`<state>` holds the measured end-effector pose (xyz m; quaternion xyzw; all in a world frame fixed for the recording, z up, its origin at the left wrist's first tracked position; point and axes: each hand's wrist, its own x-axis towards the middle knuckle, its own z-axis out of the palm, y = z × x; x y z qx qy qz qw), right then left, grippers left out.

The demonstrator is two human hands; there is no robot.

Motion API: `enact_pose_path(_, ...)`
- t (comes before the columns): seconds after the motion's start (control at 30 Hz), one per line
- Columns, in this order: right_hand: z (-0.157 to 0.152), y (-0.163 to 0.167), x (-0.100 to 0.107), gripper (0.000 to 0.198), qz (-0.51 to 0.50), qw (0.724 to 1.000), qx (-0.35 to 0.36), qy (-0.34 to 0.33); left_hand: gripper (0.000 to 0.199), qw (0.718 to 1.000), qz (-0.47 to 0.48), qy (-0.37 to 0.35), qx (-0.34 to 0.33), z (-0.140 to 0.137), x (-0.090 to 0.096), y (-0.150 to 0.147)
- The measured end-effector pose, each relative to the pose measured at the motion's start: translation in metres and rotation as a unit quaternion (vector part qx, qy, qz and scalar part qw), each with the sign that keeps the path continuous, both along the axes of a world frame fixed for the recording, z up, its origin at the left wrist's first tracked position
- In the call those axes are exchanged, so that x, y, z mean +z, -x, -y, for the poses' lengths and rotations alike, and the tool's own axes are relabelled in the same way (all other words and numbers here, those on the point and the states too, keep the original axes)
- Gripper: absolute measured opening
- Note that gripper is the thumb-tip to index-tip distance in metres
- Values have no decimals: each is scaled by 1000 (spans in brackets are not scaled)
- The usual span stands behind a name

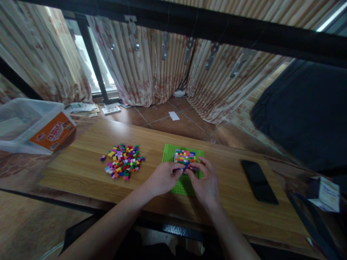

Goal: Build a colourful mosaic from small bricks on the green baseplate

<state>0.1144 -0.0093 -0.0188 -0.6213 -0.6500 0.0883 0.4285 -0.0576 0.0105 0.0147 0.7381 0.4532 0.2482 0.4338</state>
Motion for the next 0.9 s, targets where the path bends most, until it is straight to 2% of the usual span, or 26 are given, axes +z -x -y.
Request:
enact_pose_path(0.17,-1,0,0,17,-16,1000,15,10,35,1000,-2,-4,-4,0,-2,0)
enact_pose_path(0.67,-3,-5,0,12,25,997,77,-2,35,1000,8,-10,-5,2,-1,0)
enact_pose_path(0.9,-8,-3,-1,11,-12,998,60,8,34,1000,13,-10,6,3,-4,-1)
